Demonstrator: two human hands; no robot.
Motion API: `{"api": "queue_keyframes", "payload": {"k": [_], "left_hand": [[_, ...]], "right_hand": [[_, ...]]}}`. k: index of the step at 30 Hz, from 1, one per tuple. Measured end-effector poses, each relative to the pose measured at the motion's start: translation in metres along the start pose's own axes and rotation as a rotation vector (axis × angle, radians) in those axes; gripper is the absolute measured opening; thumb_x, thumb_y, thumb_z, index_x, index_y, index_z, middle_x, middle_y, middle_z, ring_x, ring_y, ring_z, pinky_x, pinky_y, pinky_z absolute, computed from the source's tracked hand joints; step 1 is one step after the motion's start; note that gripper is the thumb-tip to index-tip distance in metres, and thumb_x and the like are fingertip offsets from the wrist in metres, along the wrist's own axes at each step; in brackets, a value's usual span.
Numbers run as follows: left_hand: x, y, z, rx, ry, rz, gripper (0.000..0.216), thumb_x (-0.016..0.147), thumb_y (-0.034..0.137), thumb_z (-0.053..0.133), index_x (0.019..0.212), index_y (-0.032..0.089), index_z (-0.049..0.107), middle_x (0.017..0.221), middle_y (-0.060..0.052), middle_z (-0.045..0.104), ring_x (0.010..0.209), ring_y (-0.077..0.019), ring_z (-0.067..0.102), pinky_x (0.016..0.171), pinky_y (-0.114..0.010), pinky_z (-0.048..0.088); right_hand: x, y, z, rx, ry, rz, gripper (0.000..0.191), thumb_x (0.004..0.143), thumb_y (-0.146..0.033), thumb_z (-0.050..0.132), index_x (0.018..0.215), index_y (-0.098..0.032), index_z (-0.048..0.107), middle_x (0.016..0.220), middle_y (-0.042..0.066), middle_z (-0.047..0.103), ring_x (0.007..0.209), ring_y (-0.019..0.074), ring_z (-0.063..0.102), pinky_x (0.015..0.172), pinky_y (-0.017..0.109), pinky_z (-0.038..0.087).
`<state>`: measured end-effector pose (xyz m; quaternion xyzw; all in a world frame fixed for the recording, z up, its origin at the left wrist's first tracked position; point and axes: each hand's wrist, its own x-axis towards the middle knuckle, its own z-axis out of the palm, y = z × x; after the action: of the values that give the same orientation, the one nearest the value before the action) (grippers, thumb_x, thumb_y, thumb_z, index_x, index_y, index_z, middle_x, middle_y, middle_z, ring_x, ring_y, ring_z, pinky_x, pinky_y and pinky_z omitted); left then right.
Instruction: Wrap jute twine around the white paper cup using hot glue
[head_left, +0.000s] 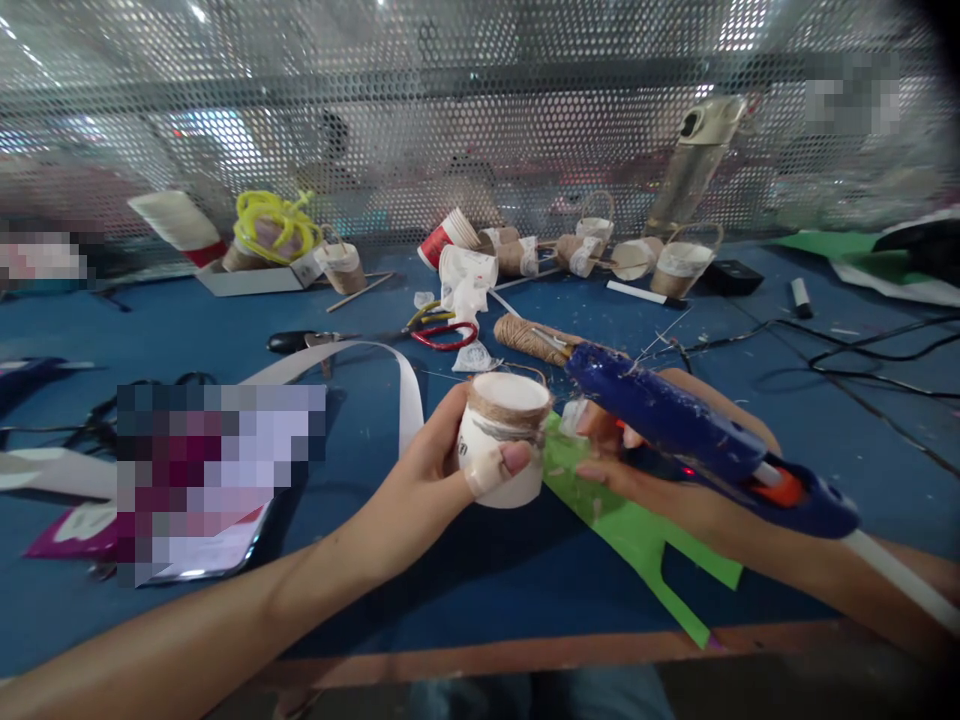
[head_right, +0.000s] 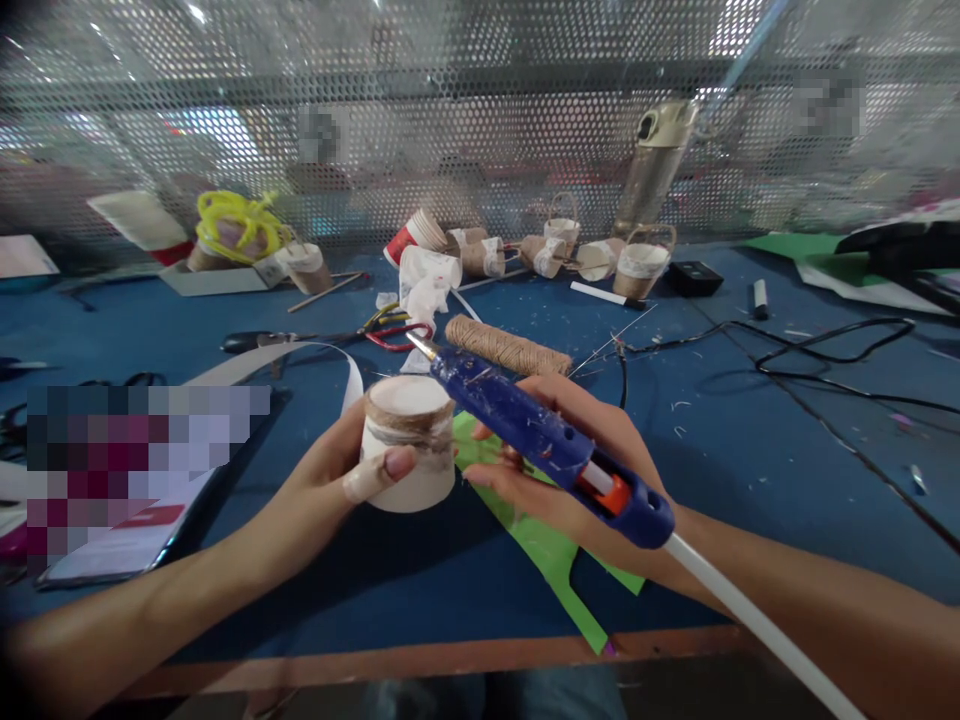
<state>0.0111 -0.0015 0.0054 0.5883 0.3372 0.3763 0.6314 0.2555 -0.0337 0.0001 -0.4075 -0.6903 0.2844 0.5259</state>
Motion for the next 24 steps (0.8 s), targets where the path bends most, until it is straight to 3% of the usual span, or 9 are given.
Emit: {"api": "queue_keyframes", "payload": {"k": [5, 11, 14, 19, 24], "left_hand": [[-0.0002, -0.0005, -0.0008, 0.013, 0.0, 0.001, 0.043, 0.092, 0.046, 0.083, 0.127, 0.025, 0.069, 0.125, -0.007, 0.077, 0.121, -0.0316, 0.069, 0.099, -0.037, 0.056], [0.0002, -0.0014, -0.0005, 0.017, 0.02, -0.005, 0.047, 0.09, 0.05, 0.084, 0.127, 0.024, 0.069, 0.123, -0.008, 0.077, 0.119, -0.0335, 0.069, 0.098, -0.039, 0.056], [0.0003, -0.0024, -0.0014, 0.01, 0.017, -0.011, 0.047, 0.09, 0.05, 0.084, 0.128, 0.025, 0.069, 0.123, -0.008, 0.077, 0.119, -0.0325, 0.069, 0.098, -0.038, 0.055], [-0.0001, -0.0036, -0.0027, -0.006, 0.009, -0.009, 0.044, 0.092, 0.048, 0.084, 0.128, 0.027, 0.07, 0.125, -0.005, 0.076, 0.121, -0.0297, 0.067, 0.1, -0.035, 0.053], [0.0007, -0.0027, -0.0009, -0.022, 0.012, -0.024, 0.045, 0.092, 0.049, 0.084, 0.129, 0.026, 0.071, 0.126, -0.007, 0.077, 0.123, -0.0325, 0.068, 0.102, -0.039, 0.053]], "right_hand": [[-0.0022, -0.0032, -0.0067, -0.164, 0.013, -0.088, 0.044, 0.078, -0.01, 0.09, 0.102, -0.039, 0.067, 0.092, -0.008, 0.081, 0.074, 0.0216, 0.08, 0.064, 0.035, 0.067], [-0.0039, -0.0031, -0.0059, -0.277, 0.123, -0.128, 0.03, 0.084, -0.027, 0.089, 0.101, -0.038, 0.067, 0.091, -0.005, 0.082, 0.078, 0.0263, 0.082, 0.065, 0.042, 0.066], [-0.0037, -0.0008, -0.0066, -0.283, 0.159, -0.12, 0.03, 0.083, -0.031, 0.09, 0.101, -0.039, 0.067, 0.088, -0.005, 0.081, 0.078, 0.0269, 0.081, 0.064, 0.043, 0.064], [-0.0027, -0.0006, -0.0084, -0.238, 0.079, -0.092, 0.023, 0.089, -0.024, 0.084, 0.101, -0.037, 0.069, 0.093, -0.005, 0.082, 0.082, 0.0237, 0.08, 0.07, 0.04, 0.063], [-0.0011, -0.0054, -0.0035, -0.228, 0.141, -0.047, 0.021, 0.09, -0.027, 0.086, 0.095, -0.036, 0.067, 0.09, -0.004, 0.083, 0.079, 0.0253, 0.08, 0.068, 0.042, 0.062]]}}
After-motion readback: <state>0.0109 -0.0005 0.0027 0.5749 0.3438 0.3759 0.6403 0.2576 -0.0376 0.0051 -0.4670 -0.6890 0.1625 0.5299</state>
